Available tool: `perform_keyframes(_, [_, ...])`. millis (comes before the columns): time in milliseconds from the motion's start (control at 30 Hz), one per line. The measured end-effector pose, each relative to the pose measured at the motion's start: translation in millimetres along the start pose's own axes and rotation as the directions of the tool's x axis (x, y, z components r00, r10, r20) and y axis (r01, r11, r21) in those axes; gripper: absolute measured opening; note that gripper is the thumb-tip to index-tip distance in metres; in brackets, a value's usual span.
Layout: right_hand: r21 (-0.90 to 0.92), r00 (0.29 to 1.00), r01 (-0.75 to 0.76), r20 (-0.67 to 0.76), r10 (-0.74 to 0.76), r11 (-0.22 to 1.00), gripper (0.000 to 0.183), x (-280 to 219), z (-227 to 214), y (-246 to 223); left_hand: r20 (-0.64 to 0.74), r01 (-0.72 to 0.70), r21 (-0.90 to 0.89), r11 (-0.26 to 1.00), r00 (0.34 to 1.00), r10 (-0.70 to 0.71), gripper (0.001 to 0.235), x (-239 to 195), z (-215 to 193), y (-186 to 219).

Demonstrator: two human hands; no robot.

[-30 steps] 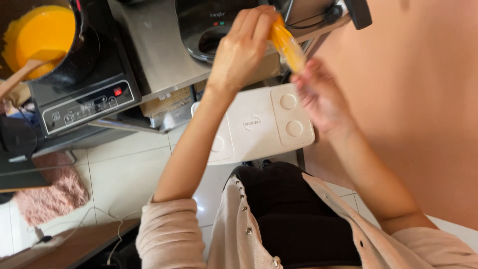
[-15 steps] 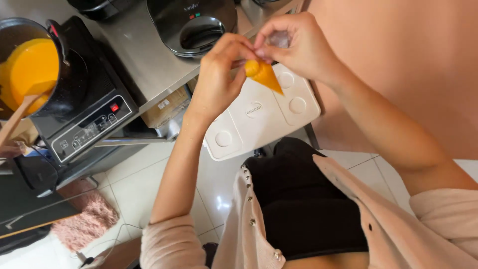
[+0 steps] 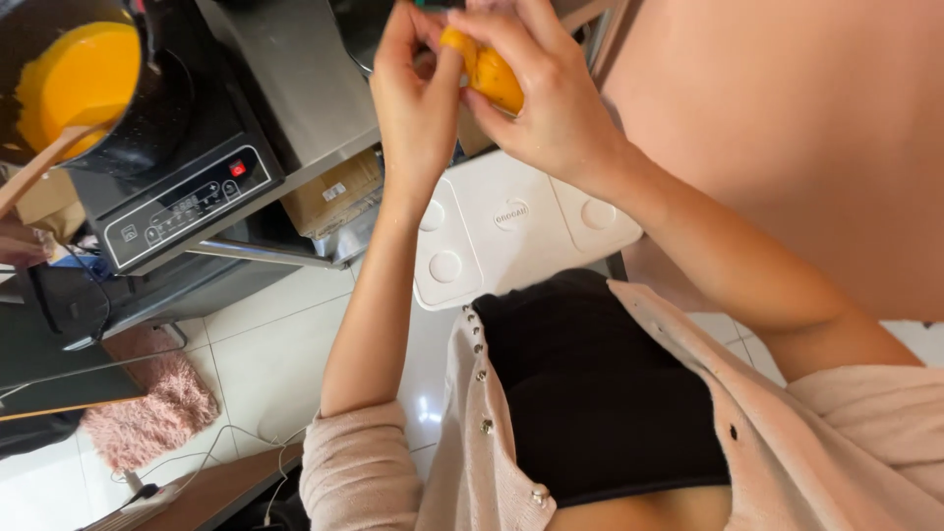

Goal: The person pours a yellow liquid from a plastic bottle into a piping bag, then twists and seals the bag. They place the bag on a tray and proceed to rinse the empty bottle under running water in the sink.

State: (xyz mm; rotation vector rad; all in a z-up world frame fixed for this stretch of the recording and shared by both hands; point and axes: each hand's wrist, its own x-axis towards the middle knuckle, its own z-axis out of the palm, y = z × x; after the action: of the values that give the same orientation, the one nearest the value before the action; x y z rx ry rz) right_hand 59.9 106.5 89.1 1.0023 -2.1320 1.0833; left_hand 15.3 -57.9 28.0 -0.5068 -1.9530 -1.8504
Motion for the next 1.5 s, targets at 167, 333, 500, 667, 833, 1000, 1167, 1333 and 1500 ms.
perform_keyframes(167, [0.017, 1.0, -0.008, 0.031, 0.007, 1.0, 0.034, -8, 15, 39, 0.055, 0.117, -0.243, 0.963, 0.993, -0.107, 0.031, -2, 1, -9])
perform_keyframes(333, [-0.174, 0.996, 0.075, -0.038, -0.083, 0.982, 0.034, -4, 9, 20, 0.027, 0.164, -0.302, 0.939, 0.986, -0.164, 0.027, -28, 17, -34])
perform_keyframes(500, [-0.153, 0.99, -0.109, -0.1, 0.095, 0.982, 0.027, -28, 11, 49, -0.011, 0.207, -0.43, 0.879, 0.972, -0.234, 0.024, -34, 51, -40])
perform_keyframes(667, [-0.095, 0.987, -0.077, -0.15, 0.062, 0.992, 0.027, -33, -2, 65, -0.04, 0.204, -0.502, 0.84, 0.965, -0.259, 0.021, -32, 79, -57])
perform_keyframes(833, [-0.041, 0.976, -0.097, -0.197, 0.088, 0.994, 0.031, -32, -5, 72, -0.019, 0.236, -0.533, 0.813, 0.957, -0.29, 0.02, -18, 83, -36])
perform_keyframes(1000, [-0.076, 0.939, -0.038, -0.344, 0.009, 0.996, 0.034, -27, -1, 73, -0.112, 0.052, -0.484, 0.873, 0.986, -0.121, 0.013, -20, 86, -18])
perform_keyframes(1167, [0.091, 0.954, -0.231, -0.173, 0.244, 0.969, 0.025, -54, 8, 76, -0.129, 0.127, -0.155, 0.98, 0.981, -0.148, 0.015, -39, 69, 22])
perform_keyframes(1333, [0.482, 0.858, -0.424, -0.057, 0.511, 0.766, 0.016, -95, 22, 90, -0.039, 0.29, -0.065, 0.955, 0.955, -0.293, 0.017, -68, 72, -5])
perform_keyframes(1500, [0.544, 0.773, -0.553, 0.054, 0.632, 0.631, 0.01, -98, 28, 82, -0.027, 0.413, -0.23, 0.881, 0.902, -0.43, 0.021, -82, 72, -34])
